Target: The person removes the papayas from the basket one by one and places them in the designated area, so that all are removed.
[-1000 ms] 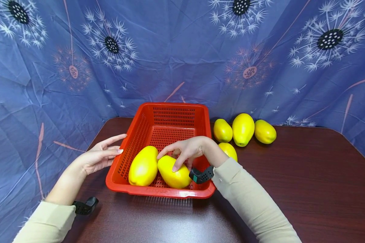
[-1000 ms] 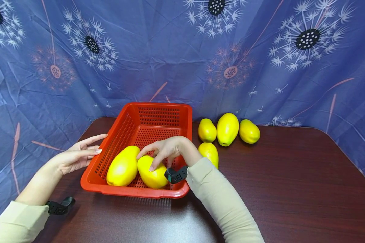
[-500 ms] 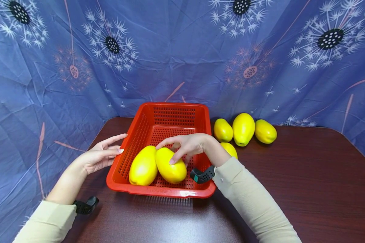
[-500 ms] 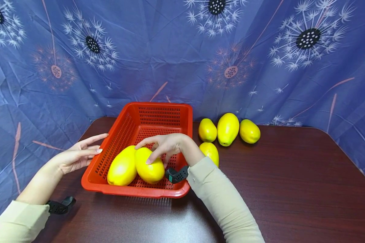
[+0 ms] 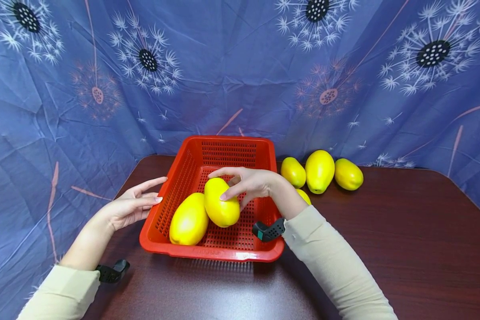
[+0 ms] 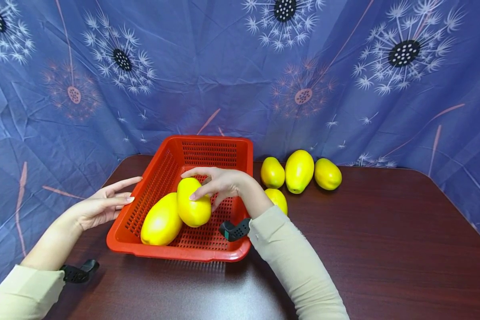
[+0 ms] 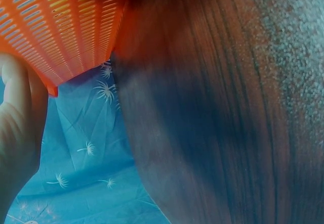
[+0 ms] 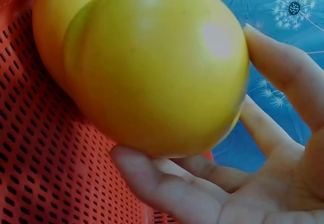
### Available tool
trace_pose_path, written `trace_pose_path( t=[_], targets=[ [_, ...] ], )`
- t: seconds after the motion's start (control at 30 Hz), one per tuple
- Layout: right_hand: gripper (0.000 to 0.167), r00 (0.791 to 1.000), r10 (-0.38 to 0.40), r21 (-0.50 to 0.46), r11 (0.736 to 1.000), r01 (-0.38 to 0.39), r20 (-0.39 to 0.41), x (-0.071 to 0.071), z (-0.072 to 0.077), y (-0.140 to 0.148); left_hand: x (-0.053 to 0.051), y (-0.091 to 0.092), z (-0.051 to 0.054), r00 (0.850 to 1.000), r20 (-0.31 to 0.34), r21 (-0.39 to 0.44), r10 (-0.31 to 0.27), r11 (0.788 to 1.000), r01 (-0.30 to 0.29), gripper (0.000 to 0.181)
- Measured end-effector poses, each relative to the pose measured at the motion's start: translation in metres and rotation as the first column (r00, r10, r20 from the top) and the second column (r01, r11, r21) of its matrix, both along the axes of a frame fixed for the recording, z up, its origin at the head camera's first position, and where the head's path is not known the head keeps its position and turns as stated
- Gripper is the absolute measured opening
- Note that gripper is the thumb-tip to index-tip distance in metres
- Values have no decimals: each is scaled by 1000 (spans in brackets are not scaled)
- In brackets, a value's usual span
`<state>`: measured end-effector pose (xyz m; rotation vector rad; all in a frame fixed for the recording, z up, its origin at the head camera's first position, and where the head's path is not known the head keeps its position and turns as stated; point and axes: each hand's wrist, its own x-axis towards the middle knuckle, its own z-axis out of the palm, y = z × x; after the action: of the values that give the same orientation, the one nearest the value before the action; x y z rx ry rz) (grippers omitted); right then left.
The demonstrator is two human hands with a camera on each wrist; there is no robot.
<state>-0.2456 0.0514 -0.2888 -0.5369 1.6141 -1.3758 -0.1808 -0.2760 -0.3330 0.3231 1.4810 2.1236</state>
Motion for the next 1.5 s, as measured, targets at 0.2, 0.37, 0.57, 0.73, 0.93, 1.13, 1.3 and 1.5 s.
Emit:
trace_pose_path(
  t=[0.2, 0.37, 0.57, 0.73, 0.93, 1.13, 1.3, 1.5],
  targets=[
    [62, 998, -50, -13, 999, 49, -27, 0, 7, 5, 1, -1, -1, 1000, 3, -9, 3, 1000, -3, 47],
    [64, 995, -81, -10, 997, 81, -63, -1, 11, 10, 2, -1, -1, 1000, -2, -22, 5, 1000, -5, 46],
    [64, 984, -142, -14, 990, 142, -109, -1, 19, 18, 2, 0, 0, 1000, 4, -31, 16, 999, -16, 46],
    [63, 976, -173, -18, 985, 172, -130, -1, 25, 27, 2, 0, 0, 1000, 0, -35, 15, 999, -15, 46],
    [64, 973, -202, -17, 979, 202, -113, 0, 31, 39, 2, -1, -1, 1000, -4, -30, 11, 999, -11, 46],
    [65, 967, -226, -5, 974, 227, -120, 2, 36, 53, 1, 0, 0, 1000, 1, -25, 11, 1000, -11, 46],
    [65, 970, -211, -8, 977, 212, -124, 2, 39, 66, 0, 1, 0, 1000, -9, -6, -3, 1000, 3, 47],
    [66, 968, -208, 0, 978, 210, -144, 5, 40, 81, 1, 0, 1, 1000, -5, -4, -2, 1000, 2, 47]
  ],
)
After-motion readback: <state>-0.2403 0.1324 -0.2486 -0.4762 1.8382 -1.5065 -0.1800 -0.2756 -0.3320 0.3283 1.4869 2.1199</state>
